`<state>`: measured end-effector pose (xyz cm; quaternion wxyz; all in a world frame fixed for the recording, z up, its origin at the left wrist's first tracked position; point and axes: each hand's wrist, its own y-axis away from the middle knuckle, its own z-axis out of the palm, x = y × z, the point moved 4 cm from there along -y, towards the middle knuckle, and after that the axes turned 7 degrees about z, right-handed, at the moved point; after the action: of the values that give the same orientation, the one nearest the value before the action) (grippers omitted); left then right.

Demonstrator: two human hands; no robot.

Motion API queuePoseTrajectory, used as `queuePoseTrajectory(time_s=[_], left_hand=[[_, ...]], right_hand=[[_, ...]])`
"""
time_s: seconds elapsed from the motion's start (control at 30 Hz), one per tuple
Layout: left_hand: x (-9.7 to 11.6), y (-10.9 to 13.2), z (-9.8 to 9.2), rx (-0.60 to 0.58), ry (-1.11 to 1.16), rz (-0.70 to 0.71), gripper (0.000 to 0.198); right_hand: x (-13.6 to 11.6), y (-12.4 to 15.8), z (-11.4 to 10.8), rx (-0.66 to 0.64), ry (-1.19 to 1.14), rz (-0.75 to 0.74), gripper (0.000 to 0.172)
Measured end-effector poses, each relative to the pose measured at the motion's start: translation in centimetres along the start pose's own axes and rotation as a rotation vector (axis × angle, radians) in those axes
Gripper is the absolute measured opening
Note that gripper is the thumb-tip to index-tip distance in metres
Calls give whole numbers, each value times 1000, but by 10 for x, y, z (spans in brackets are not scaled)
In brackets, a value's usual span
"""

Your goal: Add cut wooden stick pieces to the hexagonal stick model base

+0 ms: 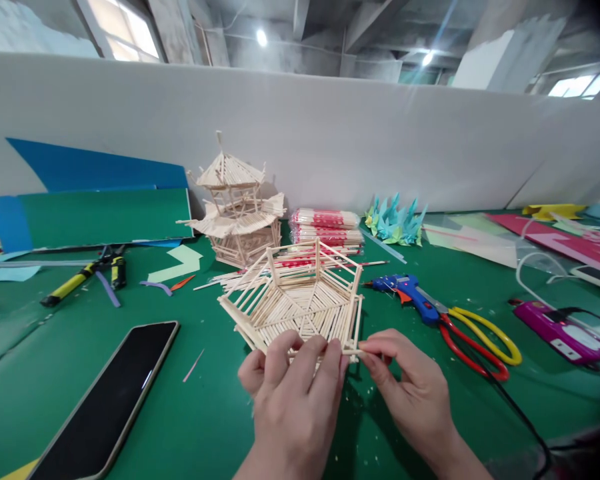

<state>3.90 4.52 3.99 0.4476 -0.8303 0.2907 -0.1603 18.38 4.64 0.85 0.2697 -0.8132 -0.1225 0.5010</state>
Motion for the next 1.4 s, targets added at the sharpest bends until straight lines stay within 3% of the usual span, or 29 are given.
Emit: queuePoseTrajectory(time_s=[1.17, 1.4], left_hand=[[-10, -8, 2, -95, 106, 77, 9], [-8, -9, 0, -177, 145, 141, 9]], right_hand=[[-4, -1, -1, 25, -2, 16, 7], [-2, 2, -5, 31, -30, 39, 10]])
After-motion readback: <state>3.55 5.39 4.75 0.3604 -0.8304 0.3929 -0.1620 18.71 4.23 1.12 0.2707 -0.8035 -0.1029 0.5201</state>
